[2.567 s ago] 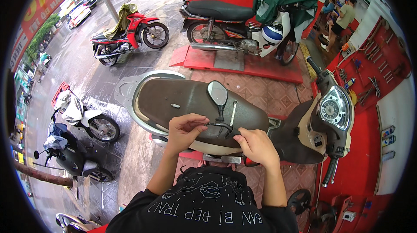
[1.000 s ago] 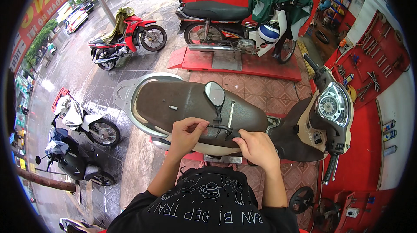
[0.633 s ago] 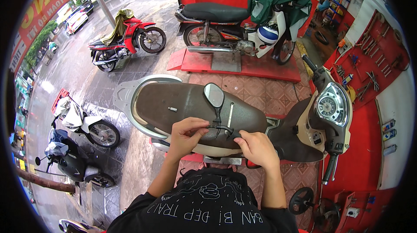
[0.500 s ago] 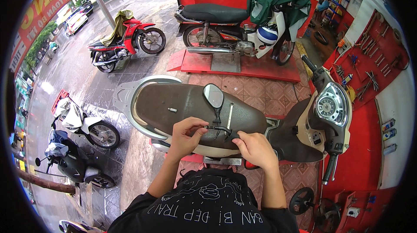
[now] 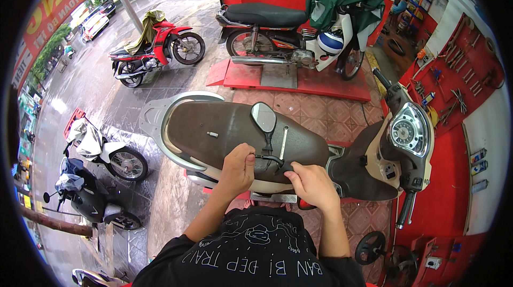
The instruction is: The person uses a wrench to loosen a bolt on a scooter's handlebars, removes a component, and then handles a mirror while working on a small screw.
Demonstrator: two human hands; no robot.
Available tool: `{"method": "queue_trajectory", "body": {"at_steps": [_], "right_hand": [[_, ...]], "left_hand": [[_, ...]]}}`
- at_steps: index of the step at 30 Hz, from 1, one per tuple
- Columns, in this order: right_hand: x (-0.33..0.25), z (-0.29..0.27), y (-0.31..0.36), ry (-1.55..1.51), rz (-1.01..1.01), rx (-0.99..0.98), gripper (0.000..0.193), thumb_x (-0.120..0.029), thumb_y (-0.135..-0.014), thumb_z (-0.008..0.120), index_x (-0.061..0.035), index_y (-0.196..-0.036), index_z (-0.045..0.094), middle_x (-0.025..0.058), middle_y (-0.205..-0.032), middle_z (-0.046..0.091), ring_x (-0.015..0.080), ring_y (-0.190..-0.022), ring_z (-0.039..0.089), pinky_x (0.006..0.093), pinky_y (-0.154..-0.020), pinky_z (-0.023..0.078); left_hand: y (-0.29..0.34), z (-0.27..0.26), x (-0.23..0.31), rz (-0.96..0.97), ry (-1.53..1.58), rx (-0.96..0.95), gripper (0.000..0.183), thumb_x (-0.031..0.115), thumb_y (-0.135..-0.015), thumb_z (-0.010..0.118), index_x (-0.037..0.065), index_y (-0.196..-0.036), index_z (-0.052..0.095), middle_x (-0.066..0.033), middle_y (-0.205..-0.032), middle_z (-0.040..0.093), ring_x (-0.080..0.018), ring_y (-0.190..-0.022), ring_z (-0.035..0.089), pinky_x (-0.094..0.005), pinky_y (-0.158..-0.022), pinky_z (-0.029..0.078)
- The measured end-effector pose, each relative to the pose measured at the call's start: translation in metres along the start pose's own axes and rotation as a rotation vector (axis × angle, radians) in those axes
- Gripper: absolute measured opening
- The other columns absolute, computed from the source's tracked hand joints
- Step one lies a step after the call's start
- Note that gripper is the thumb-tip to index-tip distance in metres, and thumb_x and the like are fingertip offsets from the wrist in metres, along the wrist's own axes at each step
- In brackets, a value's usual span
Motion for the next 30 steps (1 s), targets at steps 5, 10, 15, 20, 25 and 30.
{"method": "queue_trajectory", "body": {"at_steps": [5,10,15,20,25,30], "right_hand": [[-0.009,0.0,0.0,0.095,-0.024,0.062,0.031,-0.024,-0.099,0.065,-0.0016,-0.081,0.053,0.0216,-0.065,0.057,0.048,-0.068,0.058,0.0532,-0.06,0.045],[0.004,0.0,0.0,-0.072,-0.003,-0.015,0.03,-0.023,-0.102,0.061,-0.0021,-0.082,0.055,0.0176,-0.061,0.06,0.0416,-0.062,0.063,0.0474,-0.058,0.048],[0.015,0.004,-0.002,-0.227,0.059,-0.161,0.035,-0.024,-0.108,0.052,-0.0015,-0.082,0.057,0.0128,-0.058,0.063,0.0299,-0.056,0.069,0.039,-0.056,0.052],[0.02,0.013,-0.002,-0.358,0.061,-0.265,0.039,-0.028,-0.11,0.049,-0.0007,-0.084,0.059,0.0092,-0.057,0.064,0.0235,-0.055,0.07,0.036,-0.057,0.054],[0.013,0.012,-0.001,-0.233,0.097,-0.187,0.038,-0.028,-0.109,0.053,-0.0005,-0.082,0.057,0.0141,-0.06,0.064,0.0306,-0.058,0.07,0.0398,-0.057,0.053],[0.002,0.009,-0.002,0.24,-0.046,0.067,0.037,-0.03,-0.103,0.063,-0.002,-0.08,0.054,0.0168,-0.066,0.064,0.0365,-0.064,0.068,0.0453,-0.059,0.052]], "left_hand": [[0.003,0.0,-0.004,-0.226,0.097,-0.096,0.016,0.011,-0.104,0.054,0.0,-0.092,0.054,-0.0182,-0.083,0.053,-0.0418,-0.077,0.055,-0.0461,-0.07,0.046],[-0.01,-0.011,0.01,0.135,-0.163,-0.117,0.011,0.014,-0.099,0.059,0.003,-0.097,0.061,-0.0114,-0.087,0.059,-0.0323,-0.081,0.058,-0.0417,-0.073,0.045],[-0.017,-0.014,0.009,0.327,-0.319,-0.188,0.017,0.013,-0.085,0.068,0.007,-0.1,0.063,-0.0084,-0.089,0.06,-0.0296,-0.085,0.058,-0.0421,-0.075,0.044],[-0.01,-0.012,-0.007,0.461,-0.354,-0.232,0.019,0.013,-0.08,0.07,0.007,-0.093,0.058,-0.0086,-0.086,0.057,-0.0297,-0.082,0.056,-0.0413,-0.072,0.043],[-0.007,-0.002,-0.02,0.306,-0.177,-0.244,0.014,0.015,-0.091,0.067,0.005,-0.09,0.056,-0.0117,-0.086,0.055,-0.0339,-0.083,0.054,-0.0438,-0.072,0.044],[-0.005,0.008,-0.022,-0.119,0.062,-0.233,0.024,0.019,-0.107,0.049,0.001,-0.09,0.055,-0.0146,-0.076,0.049,-0.0389,-0.073,0.051,-0.0446,-0.068,0.043]]}}
Point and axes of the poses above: each hand's wrist, its own y-axis away from the middle knuckle, its own z-axis out of the palm, x = y × z, the point moved 5 cm from there along -y, towards the middle knuckle
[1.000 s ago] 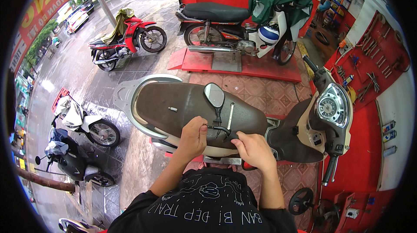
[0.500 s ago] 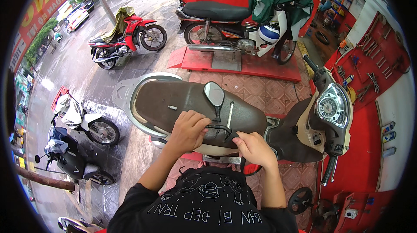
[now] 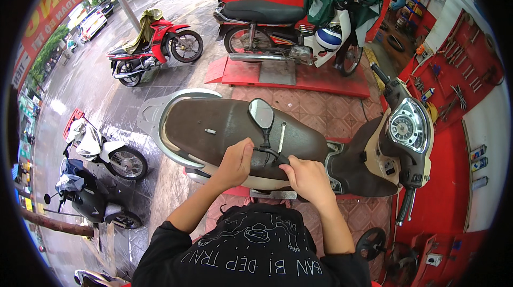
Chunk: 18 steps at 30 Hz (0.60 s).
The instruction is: The person uses a wrench to loosen a bolt on a scooter's handlebars, removes a component, and then handles a mirror while working on a small screw.
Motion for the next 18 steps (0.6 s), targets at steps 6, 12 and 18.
{"method": "queue_trajectory", "body": {"at_steps": [6,12,18], "right_hand": [[0.009,0.011,0.0,0.3,-0.059,0.034,0.036,-0.038,-0.097,0.068,-0.0069,-0.083,0.056,0.0113,-0.07,0.066,0.0314,-0.065,0.069,0.0436,-0.06,0.053],[0.03,0.012,-0.006,0.303,-0.113,-0.104,0.037,-0.036,-0.099,0.066,-0.0056,-0.082,0.054,0.012,-0.069,0.064,0.0331,-0.068,0.068,0.0446,-0.063,0.053],[0.038,0.008,-0.001,-0.529,0.149,-0.336,0.044,-0.032,-0.11,0.051,-0.0011,-0.079,0.056,0.0106,-0.06,0.063,0.0263,-0.058,0.069,0.0382,-0.06,0.053]], "left_hand": [[0.015,0.025,-0.068,-0.57,0.641,-0.31,0.044,0.036,-0.115,0.031,0.011,-0.081,0.045,0.0041,-0.066,0.033,-0.0123,-0.058,0.03,-0.0302,-0.056,0.031],[0.018,0.028,-0.065,-0.67,0.564,-0.56,0.042,0.039,-0.113,0.039,0.011,-0.082,0.047,0.0027,-0.063,0.038,-0.0155,-0.053,0.035,-0.0328,-0.054,0.033],[0.001,-0.004,-0.013,0.275,-0.371,0.039,0.02,0.022,-0.092,0.07,0.01,-0.104,0.06,-0.0088,-0.083,0.059,-0.0309,-0.077,0.061,-0.0445,-0.067,0.048]]}}
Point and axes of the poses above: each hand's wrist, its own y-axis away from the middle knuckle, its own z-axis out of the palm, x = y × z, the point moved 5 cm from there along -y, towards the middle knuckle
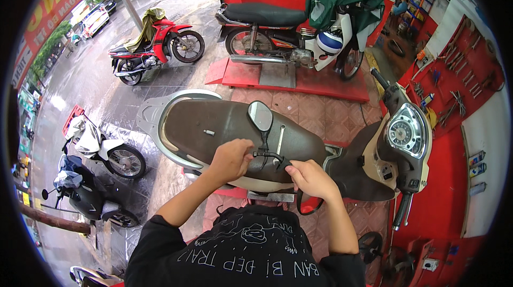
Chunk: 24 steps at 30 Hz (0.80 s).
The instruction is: The person uses a wrench to loosen a bolt on a scooter's handlebars, removes a component, and then handles a mirror while working on a small screw.
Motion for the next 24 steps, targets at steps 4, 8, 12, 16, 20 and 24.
{"method": "queue_trajectory", "body": {"at_steps": [4,8,12,16,20,24], "right_hand": [[0.007,0.003,0.001,-0.101,-0.037,-0.084,0.049,-0.034,-0.113,0.044,-0.001,-0.078,0.055,0.0081,-0.059,0.061,0.0211,-0.056,0.068,0.0353,-0.059,0.054],[0.008,0.006,0.001,-0.128,-0.04,-0.149,0.051,-0.034,-0.114,0.042,-0.0009,-0.077,0.053,0.0075,-0.059,0.06,0.0197,-0.055,0.068,0.0346,-0.057,0.053],[0.001,0.009,0.002,-0.096,-0.047,-0.107,0.049,-0.033,-0.113,0.044,-0.0014,-0.077,0.054,0.009,-0.059,0.06,0.0217,-0.054,0.068,0.0355,-0.057,0.053],[-0.007,0.008,0.002,0.01,0.004,-0.012,0.044,-0.03,-0.11,0.05,-0.0025,-0.077,0.055,0.0116,-0.06,0.061,0.0266,-0.057,0.069,0.0384,-0.057,0.053],[-0.015,0.008,-0.002,0.55,-0.111,0.255,0.037,-0.034,-0.103,0.061,-0.0042,-0.082,0.055,0.0124,-0.066,0.065,0.0308,-0.063,0.069,0.0424,-0.059,0.053],[-0.01,0.008,-0.003,0.91,-0.201,0.406,0.039,-0.043,-0.097,0.066,-0.0081,-0.084,0.055,0.0086,-0.07,0.065,0.028,-0.062,0.068,0.0421,-0.06,0.053]], "left_hand": [[-0.006,-0.006,0.005,0.214,-0.094,-0.116,0.027,0.022,-0.085,0.074,0.011,-0.106,0.061,-0.0057,-0.086,0.057,-0.0276,-0.077,0.059,-0.0415,-0.067,0.047],[-0.006,-0.007,0.008,0.357,-0.16,-0.136,0.026,0.024,-0.084,0.075,0.011,-0.099,0.058,-0.0046,-0.086,0.054,-0.0261,-0.077,0.056,-0.0399,-0.067,0.046],[-0.003,-0.001,0.004,0.346,-0.032,-0.136,0.021,0.021,-0.089,0.071,0.008,-0.092,0.054,-0.0086,-0.084,0.054,-0.029,-0.077,0.056,-0.0443,-0.067,0.047],[0.002,0.014,0.002,0.124,0.09,-0.143,0.018,0.019,-0.097,0.063,0.005,-0.09,0.053,-0.0129,-0.08,0.053,-0.0327,-0.075,0.056,-0.0463,-0.067,0.047],[0.004,0.025,-0.002,-0.217,0.426,-0.081,0.027,0.023,-0.11,0.044,0.005,-0.09,0.05,-0.0083,-0.072,0.042,-0.0267,-0.061,0.045,-0.0407,-0.06,0.042],[0.019,0.054,-0.016,-0.759,1.029,-0.244,0.043,0.04,-0.116,0.033,0.014,-0.084,0.043,0.004,-0.068,0.029,-0.0099,-0.059,0.028,-0.0289,-0.052,0.028]]}}
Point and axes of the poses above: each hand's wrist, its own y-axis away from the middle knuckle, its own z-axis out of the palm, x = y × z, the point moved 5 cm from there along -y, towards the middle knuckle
